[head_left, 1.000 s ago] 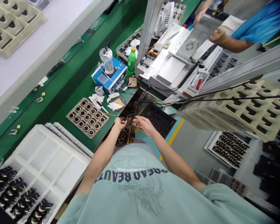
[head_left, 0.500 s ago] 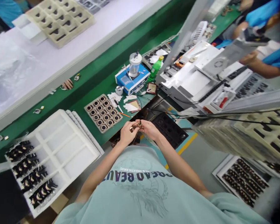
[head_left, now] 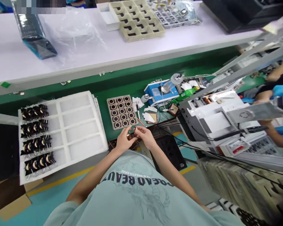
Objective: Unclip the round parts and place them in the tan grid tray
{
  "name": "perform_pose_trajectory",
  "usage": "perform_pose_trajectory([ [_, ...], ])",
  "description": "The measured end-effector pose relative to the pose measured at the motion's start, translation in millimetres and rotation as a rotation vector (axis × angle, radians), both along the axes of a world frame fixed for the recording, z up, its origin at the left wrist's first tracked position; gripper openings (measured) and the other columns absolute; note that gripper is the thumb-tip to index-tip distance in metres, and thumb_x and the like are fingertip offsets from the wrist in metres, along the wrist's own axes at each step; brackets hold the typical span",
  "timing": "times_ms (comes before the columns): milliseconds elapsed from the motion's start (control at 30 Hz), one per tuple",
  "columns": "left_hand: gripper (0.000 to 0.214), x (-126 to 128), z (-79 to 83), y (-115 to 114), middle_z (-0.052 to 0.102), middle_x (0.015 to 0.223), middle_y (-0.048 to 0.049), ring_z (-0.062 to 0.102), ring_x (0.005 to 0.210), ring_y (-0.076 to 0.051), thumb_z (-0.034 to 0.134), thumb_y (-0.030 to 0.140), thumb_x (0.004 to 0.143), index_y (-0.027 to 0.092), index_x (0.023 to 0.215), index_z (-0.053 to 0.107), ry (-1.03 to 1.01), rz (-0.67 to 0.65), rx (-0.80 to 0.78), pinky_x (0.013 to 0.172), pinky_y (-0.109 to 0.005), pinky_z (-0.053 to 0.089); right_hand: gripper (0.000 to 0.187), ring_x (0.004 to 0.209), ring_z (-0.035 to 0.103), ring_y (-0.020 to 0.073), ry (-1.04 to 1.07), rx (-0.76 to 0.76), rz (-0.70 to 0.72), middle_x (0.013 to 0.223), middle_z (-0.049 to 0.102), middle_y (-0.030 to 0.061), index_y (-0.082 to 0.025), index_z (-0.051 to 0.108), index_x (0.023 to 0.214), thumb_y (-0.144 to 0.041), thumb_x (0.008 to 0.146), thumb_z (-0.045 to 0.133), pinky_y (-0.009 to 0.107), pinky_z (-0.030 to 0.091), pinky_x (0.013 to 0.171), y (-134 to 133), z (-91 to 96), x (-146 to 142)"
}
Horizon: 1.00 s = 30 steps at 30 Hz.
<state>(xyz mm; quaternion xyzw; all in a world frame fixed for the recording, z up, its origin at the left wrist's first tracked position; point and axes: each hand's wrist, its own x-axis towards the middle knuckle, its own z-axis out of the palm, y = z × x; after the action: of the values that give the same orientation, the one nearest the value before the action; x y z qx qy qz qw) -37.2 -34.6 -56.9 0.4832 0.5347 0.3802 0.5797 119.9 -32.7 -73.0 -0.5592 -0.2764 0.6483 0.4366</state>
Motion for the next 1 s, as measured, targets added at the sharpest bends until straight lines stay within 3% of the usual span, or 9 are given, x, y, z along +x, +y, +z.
perform_pose_trajectory([
  [267, 0.041, -12, 2.2, 16, 0.071, 0.112, -0.0073, 0.061, 0.115, -0.025, 0.078, 0.004, 0.063, 0.023, 0.100, 0.075, -0.103, 0.129, -0.098, 0.101, -0.031, 0.047, 0.049, 0.094, 0.070, 0.0241, -0.083, 0.080, -0.031, 0.096, 0.075, 0.0036, -0.026, 0.069, 0.096, -0.053, 0.059, 0.085, 0.042, 0.056, 0.093, 5, -10.6, -39],
  [400, 0.035, 5, -2.1, 25, 0.074, 0.101, -0.0065, 0.067, 0.097, -0.022, 0.080, 0.016, 0.065, 0.020, 0.099, 0.075, 0.020, 0.045, -0.094, 0.080, -0.026, 0.054, 0.041, 0.092, 0.072, 0.0250, -0.063, 0.097, -0.159, 0.091, 0.075, -0.0003, -0.034, 0.070, 0.092, -0.059, 0.062, 0.080, 0.044, 0.057, 0.088, 0, -17.0, -25],
  [500, 0.037, 37, -2.1, 34, 0.071, 0.082, -0.0042, 0.064, 0.073, -0.017, 0.082, 0.029, 0.064, 0.016, 0.098, 0.075, 0.055, -0.099, -0.123, 0.057, -0.021, 0.047, 0.034, 0.086, 0.073, 0.0229, -0.038, 0.098, -0.261, 0.082, 0.074, -0.0109, -0.039, 0.069, 0.089, -0.059, 0.062, 0.077, 0.044, 0.058, 0.085, -6, -20.0, 4],
  [600, 0.043, 78, 4.0, 35, 0.069, 0.080, -0.0031, 0.059, 0.063, -0.012, 0.086, 0.034, 0.055, 0.014, 0.092, 0.075, 0.006, -0.145, -0.252, 0.048, -0.018, 0.040, 0.027, 0.079, 0.072, 0.0211, -0.144, 0.132, -0.384, 0.080, 0.073, -0.0144, -0.045, 0.068, 0.090, -0.057, 0.066, 0.071, 0.043, 0.058, 0.079, -25, -10.2, 66],
  [667, 0.044, 106, 10.0, 30, 0.069, 0.082, -0.0033, 0.059, 0.062, -0.010, 0.088, 0.032, 0.050, 0.014, 0.087, 0.075, -0.012, -0.161, -0.329, 0.047, -0.017, 0.039, 0.025, 0.082, 0.070, 0.0223, -0.426, 0.103, -0.613, 0.087, 0.074, -0.0085, -0.041, 0.070, 0.094, -0.051, 0.071, 0.069, 0.042, 0.057, 0.079, -60, 7.8, 130],
  [733, 0.042, 129, 15.1, 23, 0.069, 0.082, -0.0031, 0.060, 0.061, -0.010, 0.089, 0.030, 0.047, 0.015, 0.083, 0.074, -0.008, -0.191, -0.369, 0.046, -0.017, 0.039, 0.024, 0.087, 0.068, 0.0240, -0.818, -0.088, -0.998, 0.097, 0.074, 0.0003, -0.031, 0.070, 0.098, -0.043, 0.077, 0.065, 0.040, 0.056, 0.082, -116, 31.5, 207],
  [800, 0.038, 148, 18.1, 18, 0.069, 0.081, -0.0026, 0.061, 0.061, -0.011, 0.088, 0.027, 0.048, 0.016, 0.081, 0.074, 0.005, -0.217, -0.381, 0.046, -0.017, 0.040, 0.040, 0.109, 0.061, 0.0282, -0.941, -0.200, -1.251, 0.126, 0.064, 0.0147, -0.018, 0.061, 0.122, -0.036, 0.088, 0.050, 0.044, 0.049, 0.097, -185, 54.2, 286],
  [900, 0.032, 170, 19.6, 14, 0.069, 0.080, -0.0023, 0.062, 0.060, -0.011, 0.085, 0.022, 0.051, 0.017, 0.081, 0.074, 0.031, -0.208, -0.395, 0.045, -0.018, 0.040, 0.049, 0.124, 0.052, 0.0323, -1.275, -0.550, -1.632, 0.134, 0.055, 0.0241, -0.008, 0.052, 0.133, -0.030, 0.090, 0.049, 0.048, 0.041, 0.106, -282, 75.2, 385],
  [1000, 0.029, 187, 20.7, 12, 0.070, 0.081, -0.0029, 0.062, 0.060, -0.011, 0.082, 0.018, 0.054, 0.018, 0.081, 0.074, 0.036, -0.199, -0.432, 0.045, -0.017, 0.041, 0.054, 0.110, 0.061, 0.0344, -1.250, -0.752, -1.557, 0.121, 0.063, 0.0269, -0.004, 0.056, 0.128, -0.036, 0.086, 0.063, 0.047, 0.049, 0.093, -335, 78.3, 448],
])
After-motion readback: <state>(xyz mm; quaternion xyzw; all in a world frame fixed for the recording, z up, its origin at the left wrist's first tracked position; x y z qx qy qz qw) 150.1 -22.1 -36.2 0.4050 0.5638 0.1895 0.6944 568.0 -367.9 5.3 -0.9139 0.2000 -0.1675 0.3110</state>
